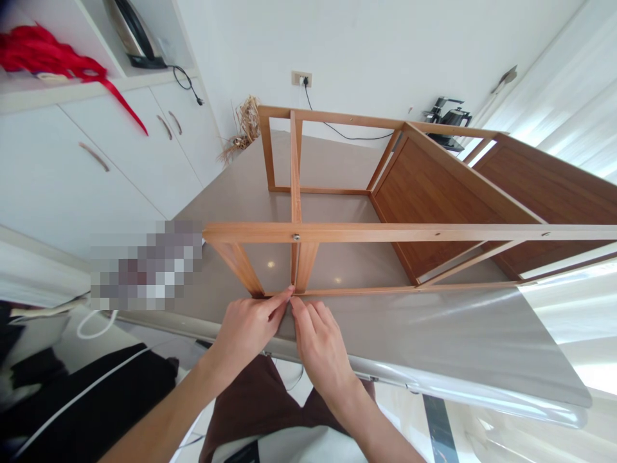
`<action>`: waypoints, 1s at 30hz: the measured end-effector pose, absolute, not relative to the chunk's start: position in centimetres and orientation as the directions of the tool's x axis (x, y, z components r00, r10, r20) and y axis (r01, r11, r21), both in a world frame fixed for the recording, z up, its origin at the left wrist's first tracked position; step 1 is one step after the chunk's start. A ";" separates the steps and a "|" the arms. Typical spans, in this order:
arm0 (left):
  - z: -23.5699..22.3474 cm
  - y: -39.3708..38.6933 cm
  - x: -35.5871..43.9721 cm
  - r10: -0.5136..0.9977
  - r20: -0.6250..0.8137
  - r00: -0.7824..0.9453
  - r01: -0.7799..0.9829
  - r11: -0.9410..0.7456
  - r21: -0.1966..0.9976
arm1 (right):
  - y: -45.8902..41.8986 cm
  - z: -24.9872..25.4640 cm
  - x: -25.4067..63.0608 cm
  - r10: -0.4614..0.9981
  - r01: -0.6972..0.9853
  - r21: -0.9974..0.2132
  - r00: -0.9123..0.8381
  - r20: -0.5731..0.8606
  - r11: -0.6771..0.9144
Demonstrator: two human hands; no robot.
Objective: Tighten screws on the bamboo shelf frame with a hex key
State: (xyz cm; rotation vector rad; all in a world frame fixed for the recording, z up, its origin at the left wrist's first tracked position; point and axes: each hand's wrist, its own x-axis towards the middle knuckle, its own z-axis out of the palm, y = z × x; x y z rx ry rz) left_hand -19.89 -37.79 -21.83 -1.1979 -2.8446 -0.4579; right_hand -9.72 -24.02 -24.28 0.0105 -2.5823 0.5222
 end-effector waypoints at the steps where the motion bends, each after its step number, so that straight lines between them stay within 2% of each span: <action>1: -21.9 -37.8 -19.9 0.698 0.130 -0.705 0.704 0.663 0.257 | -24.0 -24.3 -9.7 0.058 -0.111 -0.325 -0.882 0.468 0.939; 6: -22.1 -37.8 -20.0 0.703 0.135 -0.698 0.710 0.656 0.256 | -23.8 -23.6 -9.8 -0.085 -0.194 -0.192 -0.882 0.464 0.962; 11: -21.9 -37.7 -20.0 0.702 0.129 -0.700 0.707 0.657 0.264 | -23.3 -23.6 -9.9 -0.111 -0.216 -0.186 -0.884 0.454 0.958; 19: -21.8 -37.8 -20.0 0.702 0.097 -0.706 0.698 0.665 0.268 | -23.6 -23.7 -9.8 -0.032 -0.157 -0.255 -0.900 0.435 0.954; 25: -21.6 -37.8 -20.0 0.702 0.065 -0.710 0.687 0.668 0.286 | -24.6 -23.2 -10.2 0.141 -0.083 -0.421 -0.869 0.474 0.903; 30: -21.6 -37.8 -20.0 0.712 0.098 -0.695 0.705 0.649 0.288 | -24.8 -23.3 -9.9 0.283 0.011 -0.505 -0.837 0.467 0.863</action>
